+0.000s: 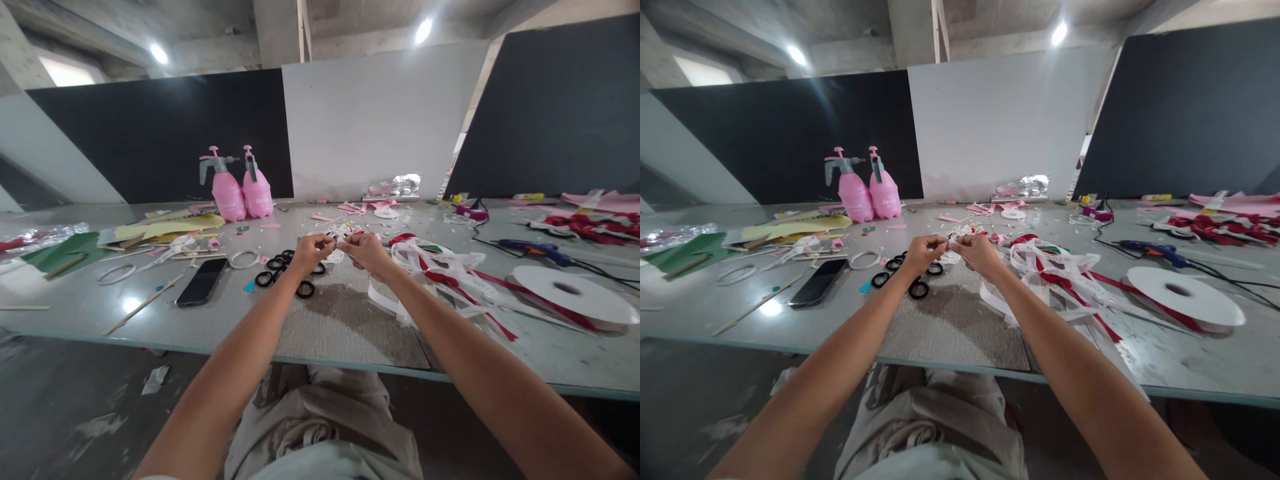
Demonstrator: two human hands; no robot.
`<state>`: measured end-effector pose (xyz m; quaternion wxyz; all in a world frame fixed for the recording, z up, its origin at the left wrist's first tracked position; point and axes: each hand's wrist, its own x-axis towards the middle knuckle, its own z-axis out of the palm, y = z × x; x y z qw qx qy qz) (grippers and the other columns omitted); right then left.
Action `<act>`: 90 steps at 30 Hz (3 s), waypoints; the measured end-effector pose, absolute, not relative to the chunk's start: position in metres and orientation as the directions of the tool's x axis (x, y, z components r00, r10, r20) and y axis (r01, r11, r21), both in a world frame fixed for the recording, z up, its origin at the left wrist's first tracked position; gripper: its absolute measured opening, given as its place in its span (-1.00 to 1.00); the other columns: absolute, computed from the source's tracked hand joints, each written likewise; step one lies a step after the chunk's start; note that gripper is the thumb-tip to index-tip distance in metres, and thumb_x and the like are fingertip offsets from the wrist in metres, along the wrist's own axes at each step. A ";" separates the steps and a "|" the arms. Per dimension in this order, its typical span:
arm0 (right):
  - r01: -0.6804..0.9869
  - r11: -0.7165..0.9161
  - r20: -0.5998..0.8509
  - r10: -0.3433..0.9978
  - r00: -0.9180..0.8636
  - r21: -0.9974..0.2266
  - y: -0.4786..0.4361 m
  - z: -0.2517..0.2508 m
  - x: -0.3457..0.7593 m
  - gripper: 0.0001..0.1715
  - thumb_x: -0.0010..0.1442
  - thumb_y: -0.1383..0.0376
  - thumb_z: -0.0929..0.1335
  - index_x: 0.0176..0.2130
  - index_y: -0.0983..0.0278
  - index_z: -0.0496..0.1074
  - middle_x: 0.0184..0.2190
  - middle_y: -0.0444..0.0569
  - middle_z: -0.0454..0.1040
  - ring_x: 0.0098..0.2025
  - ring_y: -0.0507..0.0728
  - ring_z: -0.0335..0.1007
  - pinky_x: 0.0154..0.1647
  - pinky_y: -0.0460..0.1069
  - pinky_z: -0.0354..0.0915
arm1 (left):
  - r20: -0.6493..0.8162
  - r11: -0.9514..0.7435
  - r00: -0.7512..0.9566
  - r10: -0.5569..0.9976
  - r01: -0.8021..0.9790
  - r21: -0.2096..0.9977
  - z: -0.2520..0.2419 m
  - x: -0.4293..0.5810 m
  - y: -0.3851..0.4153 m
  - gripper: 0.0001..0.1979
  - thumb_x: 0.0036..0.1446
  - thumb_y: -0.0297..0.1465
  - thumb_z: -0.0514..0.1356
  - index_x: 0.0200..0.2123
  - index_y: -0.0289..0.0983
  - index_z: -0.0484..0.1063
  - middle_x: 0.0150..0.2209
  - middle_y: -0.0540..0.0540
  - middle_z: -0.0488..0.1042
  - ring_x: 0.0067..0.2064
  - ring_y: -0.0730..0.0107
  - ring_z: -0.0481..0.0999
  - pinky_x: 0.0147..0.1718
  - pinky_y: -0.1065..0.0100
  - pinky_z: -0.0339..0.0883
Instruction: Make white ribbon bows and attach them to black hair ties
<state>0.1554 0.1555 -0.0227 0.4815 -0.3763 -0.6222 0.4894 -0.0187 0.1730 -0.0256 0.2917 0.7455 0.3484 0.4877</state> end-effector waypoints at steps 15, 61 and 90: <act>0.089 0.295 0.271 0.939 -0.211 -0.951 0.156 -0.027 0.153 -0.61 0.00 0.01 0.42 -0.47 0.28 0.36 -0.76 -0.31 -0.02 -0.74 -0.12 -0.18 -0.73 -0.13 -0.18 | 0.498 -0.543 0.248 0.831 0.166 0.823 -0.034 -0.016 0.177 -0.78 0.01 -0.28 0.19 -0.48 -0.34 0.46 -0.58 0.04 0.36 -0.55 0.56 0.32 -0.54 0.50 0.19; 0.295 0.548 0.543 0.833 -0.105 -0.783 0.163 -0.024 0.156 -0.67 0.10 0.08 0.32 -0.46 0.30 0.35 -0.61 -0.20 0.17 -0.55 -0.04 -0.02 -0.52 -0.11 -0.05 | 0.489 -0.484 0.060 0.870 -0.081 0.872 -0.034 -0.018 0.190 -0.53 0.16 -0.05 0.05 -0.61 -0.25 0.07 -0.63 0.05 0.20 -0.60 0.58 0.18 -0.60 0.45 0.08; 0.186 0.402 0.369 0.910 -0.188 -0.896 0.164 -0.033 0.150 -0.54 0.08 -0.06 0.34 -0.44 0.31 0.39 -0.71 -0.25 0.09 -0.70 -0.09 -0.09 -0.69 -0.12 -0.12 | 0.425 -0.465 0.279 0.861 0.098 0.880 -0.025 -0.008 0.173 -0.53 -0.08 -0.05 0.29 -0.26 -0.33 0.55 -0.51 0.00 0.40 -0.47 0.51 0.32 -0.47 0.46 0.17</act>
